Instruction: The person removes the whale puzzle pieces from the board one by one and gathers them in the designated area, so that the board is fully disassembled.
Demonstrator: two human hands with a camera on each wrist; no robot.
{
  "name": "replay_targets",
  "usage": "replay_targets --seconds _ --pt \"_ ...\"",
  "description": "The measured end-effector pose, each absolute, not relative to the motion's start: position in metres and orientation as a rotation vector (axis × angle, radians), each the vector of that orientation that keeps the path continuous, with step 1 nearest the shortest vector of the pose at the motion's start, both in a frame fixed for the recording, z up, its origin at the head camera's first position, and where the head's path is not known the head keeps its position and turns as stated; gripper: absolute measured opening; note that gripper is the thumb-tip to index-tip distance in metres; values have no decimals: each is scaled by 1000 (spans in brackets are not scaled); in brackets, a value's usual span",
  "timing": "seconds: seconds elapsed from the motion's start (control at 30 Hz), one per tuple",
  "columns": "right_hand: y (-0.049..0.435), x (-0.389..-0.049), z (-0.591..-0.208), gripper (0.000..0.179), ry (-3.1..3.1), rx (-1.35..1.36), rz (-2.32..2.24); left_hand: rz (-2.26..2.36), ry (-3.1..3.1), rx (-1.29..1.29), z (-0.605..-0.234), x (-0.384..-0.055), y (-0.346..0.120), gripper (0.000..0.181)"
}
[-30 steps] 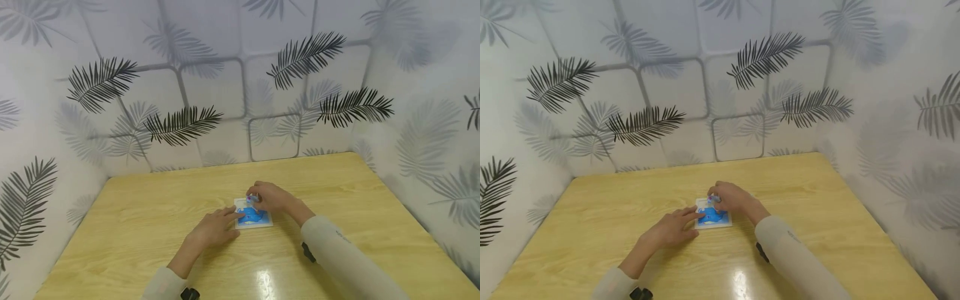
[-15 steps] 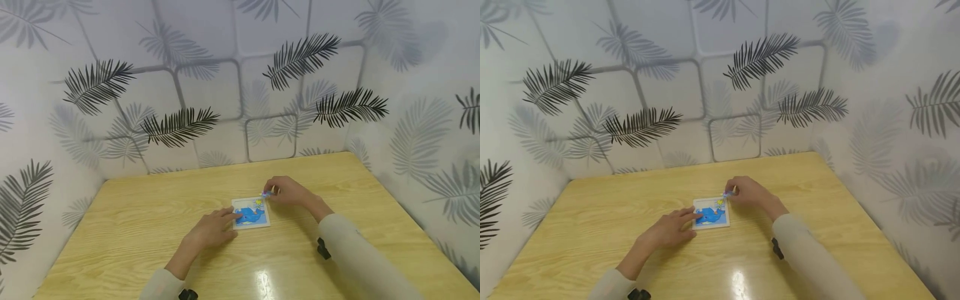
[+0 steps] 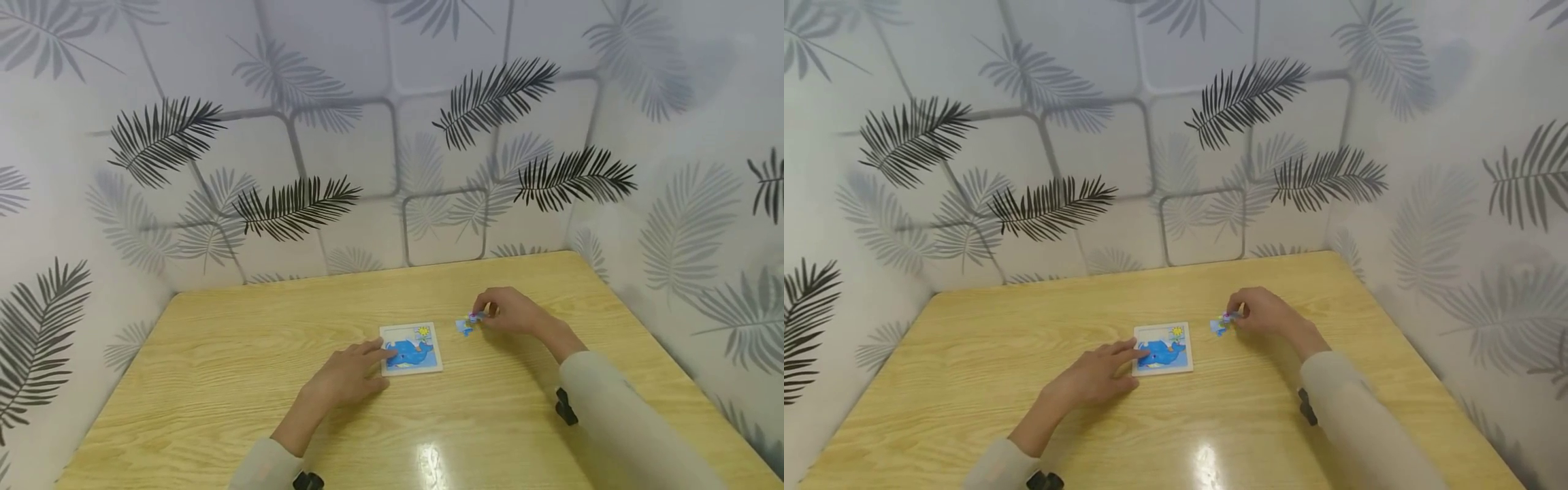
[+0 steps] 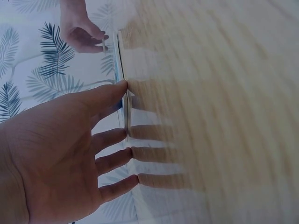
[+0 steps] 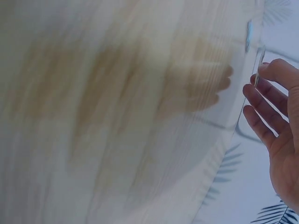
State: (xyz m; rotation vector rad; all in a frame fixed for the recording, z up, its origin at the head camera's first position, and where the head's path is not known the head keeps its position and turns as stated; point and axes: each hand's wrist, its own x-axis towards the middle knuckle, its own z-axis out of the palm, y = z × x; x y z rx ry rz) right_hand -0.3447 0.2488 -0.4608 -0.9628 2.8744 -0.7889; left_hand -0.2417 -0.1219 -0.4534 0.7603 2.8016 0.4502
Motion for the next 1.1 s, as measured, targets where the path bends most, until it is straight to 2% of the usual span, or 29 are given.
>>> replay_targets --seconds 0.4,0.93,1.1 --pt "267 -342 -466 22 2894 -1019 -672 464 2811 767 -453 -241 -124 53" --pt "254 -345 -464 15 2882 -1044 -701 462 2810 780 -456 -240 -124 54" --pt "234 -345 -463 19 2864 -1044 -746 456 2819 783 -456 -241 -123 54"
